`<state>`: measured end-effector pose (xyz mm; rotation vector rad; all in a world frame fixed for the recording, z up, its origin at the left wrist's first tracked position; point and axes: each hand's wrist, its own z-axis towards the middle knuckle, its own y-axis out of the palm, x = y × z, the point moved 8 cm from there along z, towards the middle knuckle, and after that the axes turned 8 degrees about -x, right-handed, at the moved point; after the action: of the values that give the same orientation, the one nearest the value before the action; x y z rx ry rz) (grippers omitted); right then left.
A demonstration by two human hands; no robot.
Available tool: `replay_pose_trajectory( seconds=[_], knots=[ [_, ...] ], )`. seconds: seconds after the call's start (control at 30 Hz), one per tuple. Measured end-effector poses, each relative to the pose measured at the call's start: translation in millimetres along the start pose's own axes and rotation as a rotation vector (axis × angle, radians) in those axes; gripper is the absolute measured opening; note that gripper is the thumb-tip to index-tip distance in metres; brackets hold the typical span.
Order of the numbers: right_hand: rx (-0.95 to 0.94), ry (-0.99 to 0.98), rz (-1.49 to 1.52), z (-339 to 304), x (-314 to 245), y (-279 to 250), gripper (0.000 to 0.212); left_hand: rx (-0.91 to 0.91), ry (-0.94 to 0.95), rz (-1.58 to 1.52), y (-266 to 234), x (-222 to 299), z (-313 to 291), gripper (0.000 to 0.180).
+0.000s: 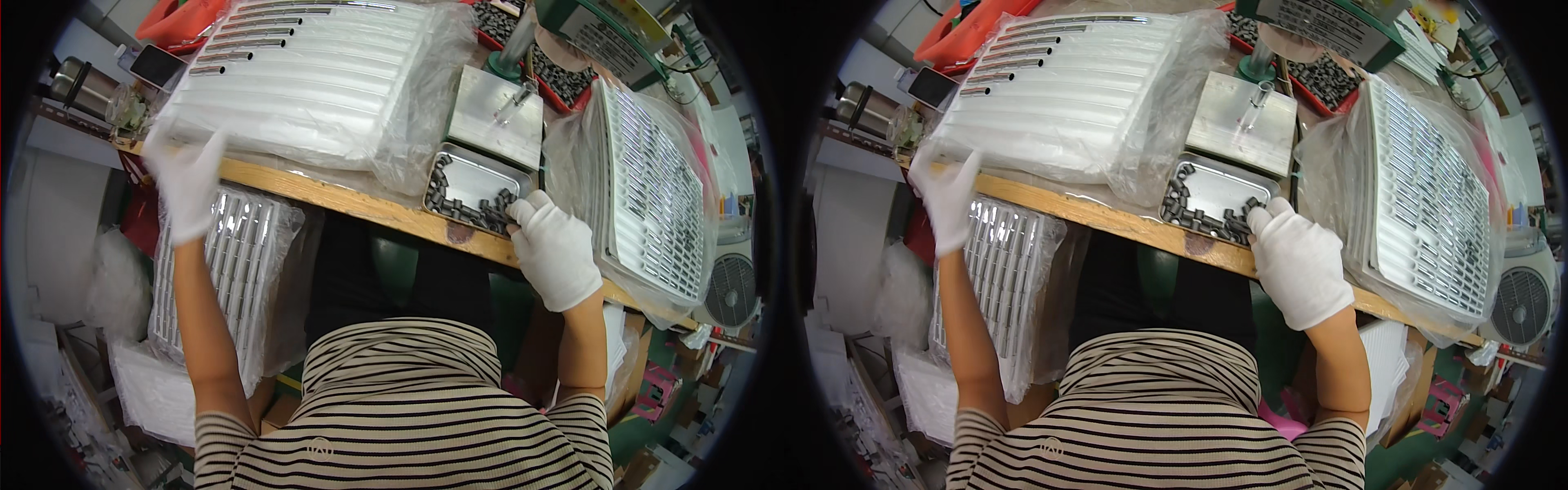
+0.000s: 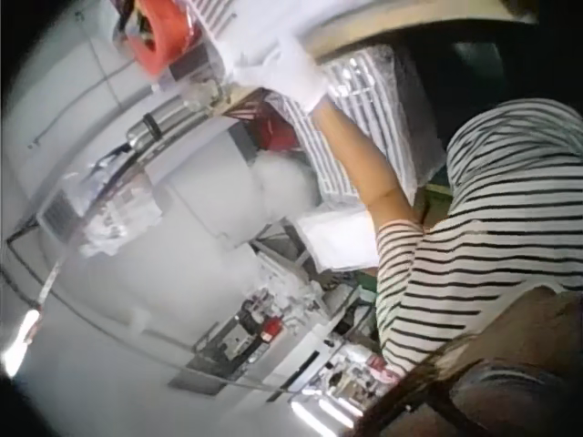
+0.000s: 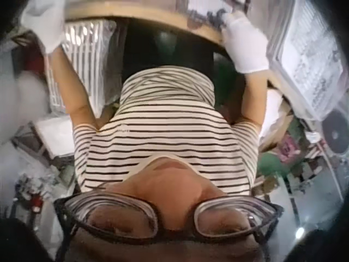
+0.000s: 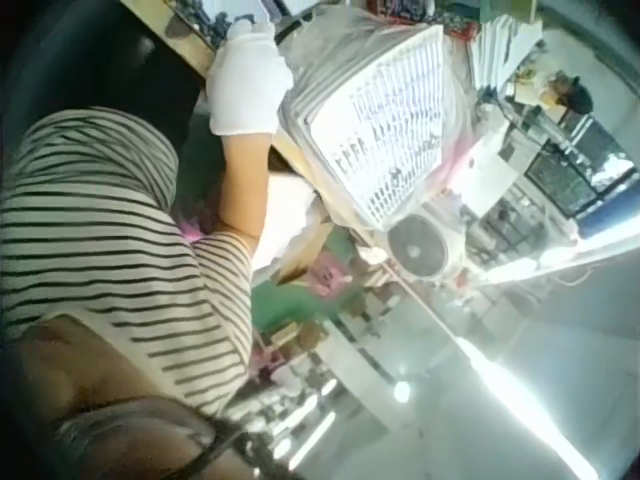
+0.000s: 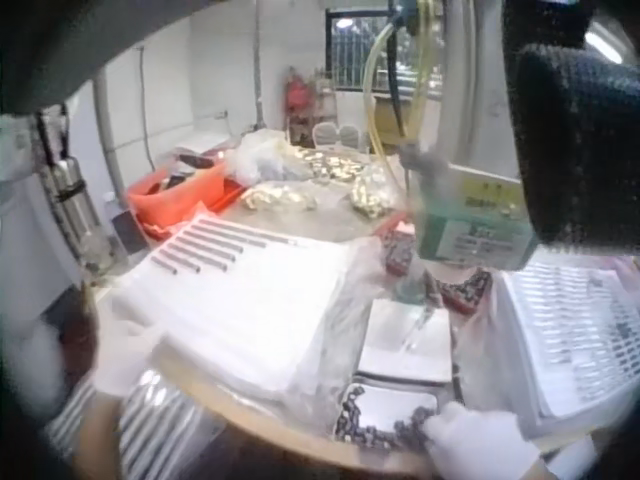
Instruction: Manually assemble various sizes of chrome-plated handles by attaching end caps to the main cylinders.
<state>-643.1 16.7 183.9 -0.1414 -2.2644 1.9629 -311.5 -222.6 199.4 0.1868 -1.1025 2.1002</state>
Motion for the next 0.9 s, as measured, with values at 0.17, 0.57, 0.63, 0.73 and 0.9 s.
replay_pose_trajectory(
  seconds=[0.17,0.57,0.63,0.73,0.9],
  knots=[
    [0.048,-0.003,-0.042,7.6,-3.5,3.7,0.004,-0.407,0.467,0.08,138.7,84.5,113.5,0.043],
    [0.264,0.104,0.317,-0.5,31.5,-10.9,0.012,-0.827,0.578,0.787,282.8,27.4,190.8,0.014],
    [0.305,0.123,0.536,-5.1,36.9,-14.9,0.011,-0.427,0.628,0.388,233.1,68.5,176.5,0.02],
    [0.41,0.171,0.759,-15.8,43.0,-18.8,0.013,-0.871,-0.008,-0.417,169.0,141.5,88.5,0.029],
    [0.468,0.079,1.085,-22.2,37.5,-18.7,0.011,-1.269,-0.366,-1.138,113.1,222.7,-33.5,0.021]
  ],
)
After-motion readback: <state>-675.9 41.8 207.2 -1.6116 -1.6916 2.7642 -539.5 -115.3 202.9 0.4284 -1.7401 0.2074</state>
